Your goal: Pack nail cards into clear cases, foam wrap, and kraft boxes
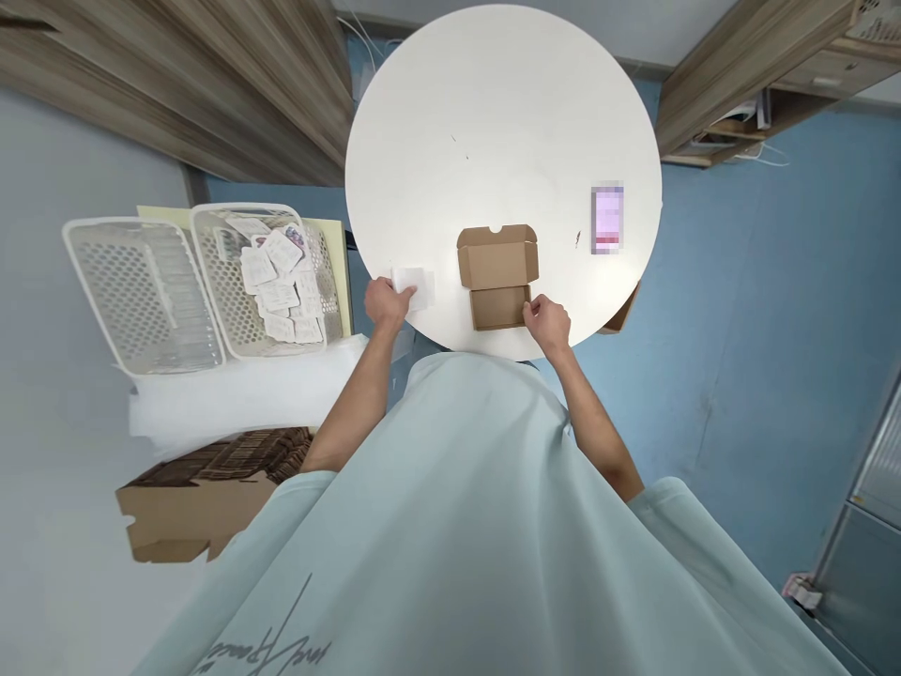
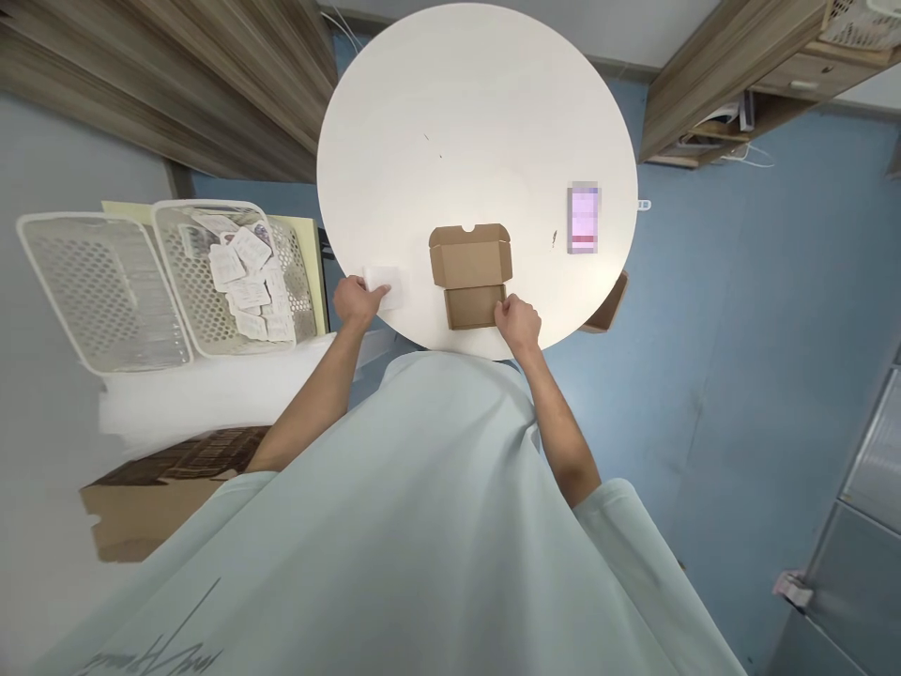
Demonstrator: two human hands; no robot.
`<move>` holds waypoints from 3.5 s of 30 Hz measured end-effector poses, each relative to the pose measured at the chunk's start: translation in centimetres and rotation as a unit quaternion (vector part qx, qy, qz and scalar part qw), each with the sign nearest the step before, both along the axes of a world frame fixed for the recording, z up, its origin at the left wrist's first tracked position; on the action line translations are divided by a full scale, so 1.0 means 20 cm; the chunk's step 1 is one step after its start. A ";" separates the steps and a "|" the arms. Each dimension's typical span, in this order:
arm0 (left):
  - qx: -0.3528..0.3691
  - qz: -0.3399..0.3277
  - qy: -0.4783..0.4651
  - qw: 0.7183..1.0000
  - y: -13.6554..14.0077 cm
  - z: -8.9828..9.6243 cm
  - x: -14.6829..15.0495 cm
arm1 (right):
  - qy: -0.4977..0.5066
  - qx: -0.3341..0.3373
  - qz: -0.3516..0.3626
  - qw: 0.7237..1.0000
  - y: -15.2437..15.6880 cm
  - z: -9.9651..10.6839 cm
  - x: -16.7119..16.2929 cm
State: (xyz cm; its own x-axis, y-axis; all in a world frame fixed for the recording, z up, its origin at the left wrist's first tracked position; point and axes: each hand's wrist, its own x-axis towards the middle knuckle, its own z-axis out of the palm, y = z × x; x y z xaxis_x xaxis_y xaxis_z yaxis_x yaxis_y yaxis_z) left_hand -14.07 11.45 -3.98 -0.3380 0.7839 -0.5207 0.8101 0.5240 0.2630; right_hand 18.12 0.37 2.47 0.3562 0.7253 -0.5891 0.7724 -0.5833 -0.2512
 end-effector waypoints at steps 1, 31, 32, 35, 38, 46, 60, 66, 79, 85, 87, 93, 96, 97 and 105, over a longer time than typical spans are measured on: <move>0.011 0.006 -0.009 1.000 -0.02 0.01 0.02 | 0.010 0.006 0.006 1.000 0.00 0.00 0.01; -0.010 0.006 -0.195 0.981 -0.39 0.05 0.78 | 0.174 0.045 -0.003 0.984 0.07 -0.26 0.06; -0.006 -0.012 -0.191 0.982 -0.40 0.04 0.79 | 0.163 0.039 0.007 0.986 0.07 -0.27 0.06; 0.010 -0.045 -0.199 0.979 -0.43 0.01 0.81 | 0.142 0.026 0.037 0.989 0.07 -0.29 0.04; 0.015 -0.048 -0.227 0.973 -0.45 -0.01 0.82 | 0.132 0.020 0.054 0.990 0.07 -0.31 0.03; 0.031 -0.063 -0.242 0.968 -0.48 -0.06 0.81 | 0.109 0.020 0.105 0.988 0.06 -0.33 0.01; 0.140 0.093 -0.303 0.938 -0.17 -0.05 0.60 | 0.154 0.190 -0.083 0.966 0.26 -0.26 0.29; 0.058 0.132 -0.409 0.901 -0.04 -0.11 0.55 | 0.274 0.135 -0.112 0.946 0.39 -0.37 0.33; 0.068 0.081 -0.458 0.883 -0.04 -0.04 0.58 | 0.331 0.146 -0.105 0.926 0.41 -0.21 0.26; 0.107 0.069 -0.504 0.855 -0.03 0.02 0.64 | 0.322 0.159 -0.039 0.933 0.43 -0.14 0.28; 0.118 0.067 -0.506 0.852 -0.02 0.03 0.66 | 0.314 0.168 -0.027 0.934 0.44 -0.14 0.29; 0.131 0.048 -0.473 0.870 0.01 0.06 0.66 | 0.304 0.190 -0.020 0.933 0.45 -0.09 0.32; 0.128 0.046 -0.470 0.872 0.00 0.10 0.66 | 0.302 0.195 -0.013 0.933 0.42 -0.05 0.32; 0.127 0.047 -0.470 0.872 -0.01 0.11 0.66 | 0.303 0.196 -0.012 0.933 0.41 -0.05 0.32; 0.147 0.000 -0.432 0.890 -0.10 0.08 0.66 | 0.323 0.217 0.005 0.921 0.30 -0.16 0.36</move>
State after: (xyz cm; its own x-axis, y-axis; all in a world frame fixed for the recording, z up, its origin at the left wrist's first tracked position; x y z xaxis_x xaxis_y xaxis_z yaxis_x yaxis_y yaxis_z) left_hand -0.94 9.50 -2.40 0.0900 0.9292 -0.3583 0.2389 0.3292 0.9136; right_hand 25.28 6.44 -0.73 0.0247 0.9437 -0.3300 0.3841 -0.3137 -0.8684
